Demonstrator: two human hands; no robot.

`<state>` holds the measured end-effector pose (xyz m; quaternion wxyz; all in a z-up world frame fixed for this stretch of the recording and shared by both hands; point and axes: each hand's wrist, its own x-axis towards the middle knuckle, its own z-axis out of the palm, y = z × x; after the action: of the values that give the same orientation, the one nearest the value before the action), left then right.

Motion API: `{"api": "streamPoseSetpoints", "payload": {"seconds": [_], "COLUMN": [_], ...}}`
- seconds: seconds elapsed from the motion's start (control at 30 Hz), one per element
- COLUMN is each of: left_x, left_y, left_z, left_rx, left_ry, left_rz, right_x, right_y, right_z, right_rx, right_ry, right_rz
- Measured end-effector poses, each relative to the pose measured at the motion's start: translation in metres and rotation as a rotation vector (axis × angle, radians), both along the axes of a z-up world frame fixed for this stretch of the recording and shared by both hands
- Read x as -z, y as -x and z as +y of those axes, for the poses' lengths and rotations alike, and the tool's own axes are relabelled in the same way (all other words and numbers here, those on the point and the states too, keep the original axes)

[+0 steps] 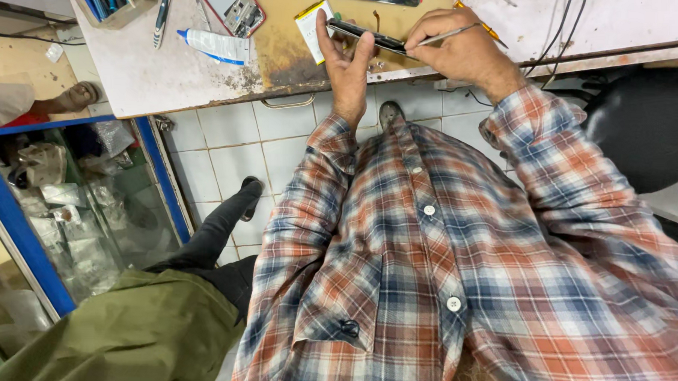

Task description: The person disassembles a smartphone on a workbench, removes the screen and battery, and uses a screwdriver and tweezers to manipulate internal components. The person then reassembles the phone by reconnecting the battery and screen and closing the back cover.

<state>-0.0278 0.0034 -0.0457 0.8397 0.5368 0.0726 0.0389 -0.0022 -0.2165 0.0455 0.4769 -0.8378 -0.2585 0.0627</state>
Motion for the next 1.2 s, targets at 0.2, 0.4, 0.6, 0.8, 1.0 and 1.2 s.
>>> {"api": "streamPoseSetpoints", "payload": {"seconds": [0.2,0.4,0.6,0.8,1.0,1.2], "left_x": [-0.001,-0.003,-0.01,-0.011,-0.004,-0.005], "left_y": [0.0,-0.002,-0.001,-0.005,0.0,0.001], "left_z": [-0.006,-0.005,-0.014,-0.014,-0.006,-0.002], "left_rx": [0.042,0.029,-0.048,-0.033,0.028,0.061], "left_ry": [0.04,0.016,-0.01,-0.004,0.028,0.038], "left_rz": [0.092,0.048,0.124,0.123,0.084,0.101], "right_x": [-0.003,0.003,0.008,0.012,0.017,0.016], "right_y": [-0.004,-0.014,0.005,0.015,-0.004,-0.02], "right_z": [0.0,-0.003,-0.013,-0.015,-0.021,-0.02], "right_rx": [-0.021,-0.043,0.017,0.022,-0.048,-0.035], "right_ry": [0.025,0.007,-0.009,-0.06,-0.081,0.035], "right_rz": [0.175,0.166,-0.05,-0.041,0.172,0.412]}}
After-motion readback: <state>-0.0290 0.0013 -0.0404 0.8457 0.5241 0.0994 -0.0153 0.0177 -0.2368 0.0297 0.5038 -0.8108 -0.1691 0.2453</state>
